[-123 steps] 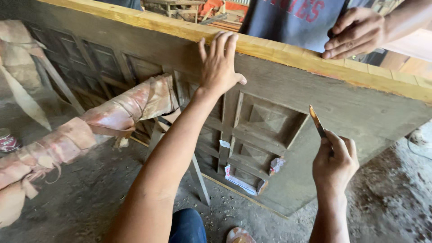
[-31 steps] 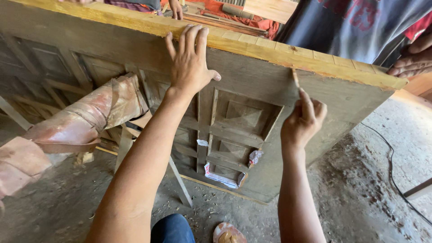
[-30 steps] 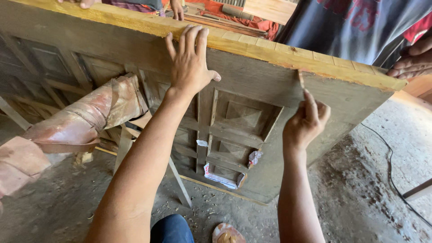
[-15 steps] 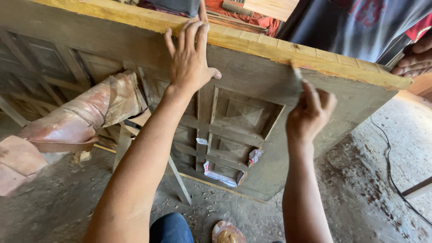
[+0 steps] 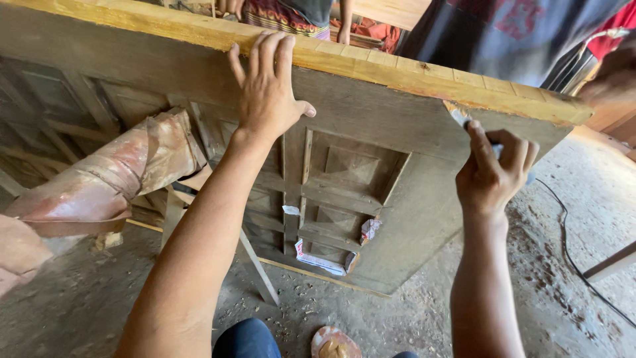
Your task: The person scoops wood filler from a paddle board with a small spatula and spreads it into the seams and edges of a wooden furniture panel, repeatedly returning to the board for more filler and pressing the compound along the panel joints by hand and tool.
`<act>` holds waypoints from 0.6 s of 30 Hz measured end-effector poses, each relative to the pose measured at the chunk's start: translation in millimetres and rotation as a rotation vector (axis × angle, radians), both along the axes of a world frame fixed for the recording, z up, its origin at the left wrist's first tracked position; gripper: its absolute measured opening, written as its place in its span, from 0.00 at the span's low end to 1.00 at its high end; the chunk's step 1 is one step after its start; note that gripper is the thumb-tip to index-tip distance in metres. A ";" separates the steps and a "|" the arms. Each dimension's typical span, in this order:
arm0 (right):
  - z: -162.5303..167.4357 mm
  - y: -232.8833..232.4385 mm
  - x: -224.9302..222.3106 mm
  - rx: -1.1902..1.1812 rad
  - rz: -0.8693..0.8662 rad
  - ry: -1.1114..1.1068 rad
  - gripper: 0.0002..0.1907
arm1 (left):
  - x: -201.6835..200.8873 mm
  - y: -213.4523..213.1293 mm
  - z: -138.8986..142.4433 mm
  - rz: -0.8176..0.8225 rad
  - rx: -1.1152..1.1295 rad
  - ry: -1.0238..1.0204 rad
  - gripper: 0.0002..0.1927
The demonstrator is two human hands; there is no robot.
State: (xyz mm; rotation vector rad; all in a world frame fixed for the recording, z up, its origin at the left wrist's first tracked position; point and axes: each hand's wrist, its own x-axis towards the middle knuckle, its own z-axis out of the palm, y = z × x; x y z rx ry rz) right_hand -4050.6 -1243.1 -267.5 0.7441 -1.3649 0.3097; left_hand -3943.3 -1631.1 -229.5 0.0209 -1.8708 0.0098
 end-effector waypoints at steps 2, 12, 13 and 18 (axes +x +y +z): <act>10.1 2.4 -4.8 0.040 -0.038 0.028 0.17 | -1.5 -1.3 -1.7 -0.007 -0.011 0.011 0.69; 13.8 18.8 6.9 0.048 0.041 -0.205 0.17 | -9.2 -3.3 0.4 0.049 -0.017 -0.029 0.72; 13.6 12.5 7.2 -0.020 0.024 -0.179 0.16 | -7.0 -1.4 2.2 0.055 -0.008 -0.035 0.72; 5.2 -40.3 20.3 -0.028 0.079 -0.220 0.16 | 8.3 8.7 6.6 0.035 0.013 -0.038 0.72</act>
